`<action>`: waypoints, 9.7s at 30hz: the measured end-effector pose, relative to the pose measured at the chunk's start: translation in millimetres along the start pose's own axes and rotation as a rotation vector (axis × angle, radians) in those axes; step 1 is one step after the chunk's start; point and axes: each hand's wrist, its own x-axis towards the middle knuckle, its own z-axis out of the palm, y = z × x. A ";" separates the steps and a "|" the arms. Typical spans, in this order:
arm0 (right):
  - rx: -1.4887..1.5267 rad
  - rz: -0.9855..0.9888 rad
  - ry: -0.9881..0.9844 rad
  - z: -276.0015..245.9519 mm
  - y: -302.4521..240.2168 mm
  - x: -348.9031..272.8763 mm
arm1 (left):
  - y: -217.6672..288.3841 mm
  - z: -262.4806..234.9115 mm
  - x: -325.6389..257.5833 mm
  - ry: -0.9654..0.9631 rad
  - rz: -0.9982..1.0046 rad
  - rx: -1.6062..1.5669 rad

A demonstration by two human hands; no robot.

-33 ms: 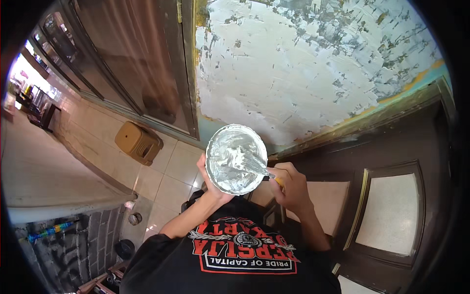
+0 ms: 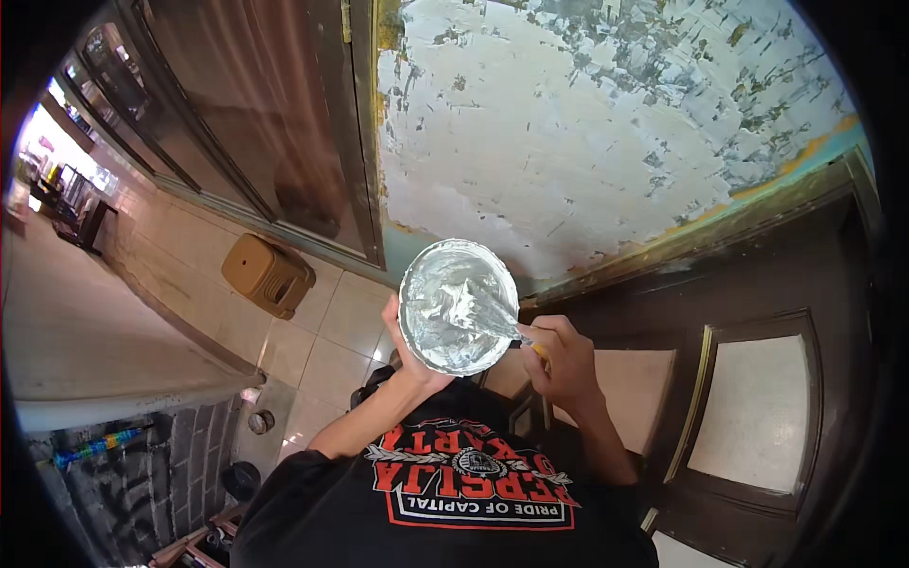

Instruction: Patching a damaged ceiling with joint compound using a putty knife.

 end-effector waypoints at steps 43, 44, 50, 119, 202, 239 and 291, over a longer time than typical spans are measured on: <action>-0.344 -0.159 -0.480 -60.3 -38.2 65.1 | -2.8 -7.7 -1.8 0.003 -0.129 0.309; -0.344 -0.156 -0.479 -63.9 -40.9 65.2 | -2.6 -7.0 -2.2 0.002 -0.136 0.264; -0.435 -0.220 -0.527 -65.7 -48.3 68.7 | -4.6 -10.0 4.4 -0.021 -0.139 0.183; 0.984 0.485 -0.208 49.4 48.1 -19.4 | -13.7 -23.2 3.4 0.022 0.239 0.337; 1.483 0.411 0.219 -25.8 3.3 42.6 | 31.6 48.3 32.9 -0.321 -0.114 -0.059; 0.163 0.136 0.715 6.9 61.4 284.5 | 77.5 -13.3 3.3 -0.169 0.044 -0.137; -0.302 0.010 0.005 -13.8 1.3 26.2 | 58.5 20.5 -3.2 -0.053 0.077 -0.052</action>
